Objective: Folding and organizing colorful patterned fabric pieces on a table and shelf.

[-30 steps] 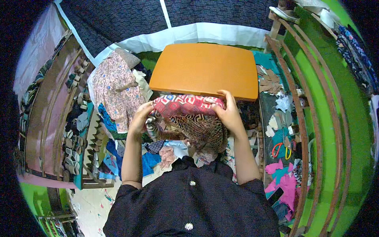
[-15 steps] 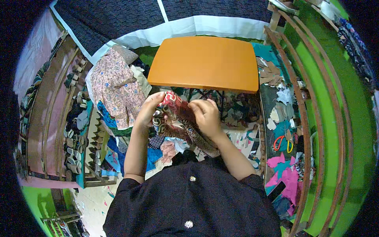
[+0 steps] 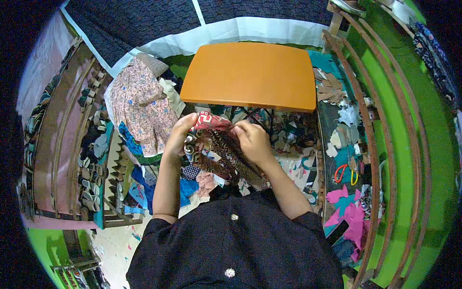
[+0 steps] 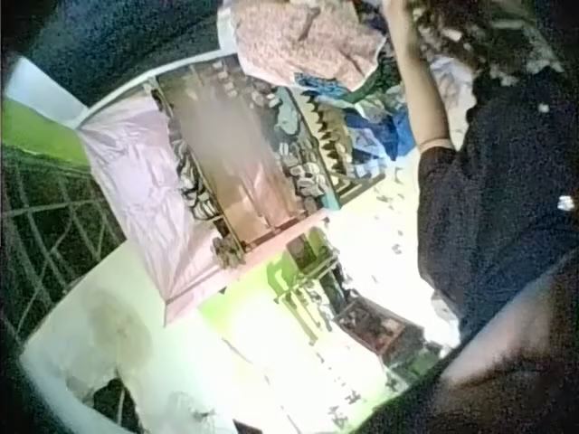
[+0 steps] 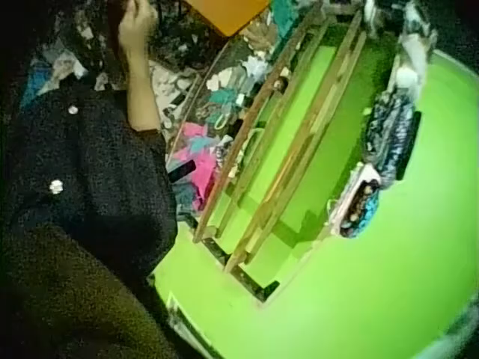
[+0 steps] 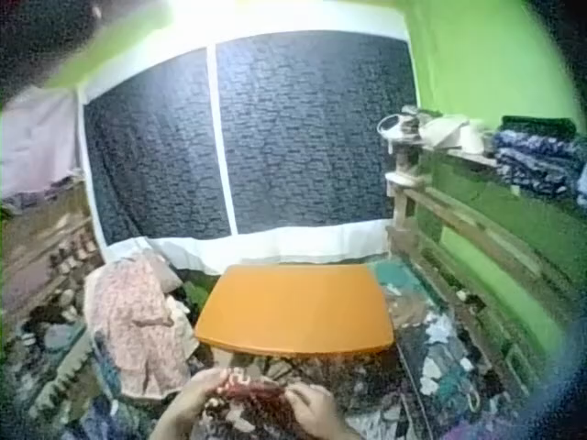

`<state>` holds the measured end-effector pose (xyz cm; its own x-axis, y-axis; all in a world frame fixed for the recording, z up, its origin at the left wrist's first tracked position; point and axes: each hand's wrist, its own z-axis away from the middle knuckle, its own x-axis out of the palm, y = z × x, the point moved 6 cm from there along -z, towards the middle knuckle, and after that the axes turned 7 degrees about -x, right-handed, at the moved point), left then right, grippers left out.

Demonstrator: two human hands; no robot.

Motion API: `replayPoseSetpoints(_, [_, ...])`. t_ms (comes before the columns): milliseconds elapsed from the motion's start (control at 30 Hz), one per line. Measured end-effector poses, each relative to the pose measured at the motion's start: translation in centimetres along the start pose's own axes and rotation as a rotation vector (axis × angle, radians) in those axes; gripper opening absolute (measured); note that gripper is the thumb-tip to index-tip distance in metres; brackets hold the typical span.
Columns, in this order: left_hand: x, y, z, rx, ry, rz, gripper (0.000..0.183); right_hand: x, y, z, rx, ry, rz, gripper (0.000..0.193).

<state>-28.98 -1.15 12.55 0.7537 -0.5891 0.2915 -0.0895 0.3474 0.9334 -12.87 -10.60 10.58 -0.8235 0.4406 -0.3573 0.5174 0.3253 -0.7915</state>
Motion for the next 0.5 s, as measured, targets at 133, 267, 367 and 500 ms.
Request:
replayPoseSetpoints(133, [0.4, 0.8, 1.1, 0.23, 0.248, -1.096, 0.039, -0.1, -1.7, -0.4, 0.06, -0.015, -0.147, 0.02])
replayPoseSetpoints(267, [5.5, 1.4, 3.0, 0.714, 0.036, -1.154, 0.059, 1.5, -3.3, -0.5, -0.002, -0.131, -0.209, 0.019])
replayPoseSetpoints(367, [4.6, -0.4, 2.3, 0.69, 0.147, -1.116, 0.036, 1.6, -3.9, -0.5, 0.019, -0.2, -0.2, 0.02])
replayPoseSetpoints(500, [4.0, -0.7, 2.0, 0.711, 0.321, -1.1, 0.015, 0.8, -4.2, -0.7, 0.074, -0.237, -0.194, 0.019])
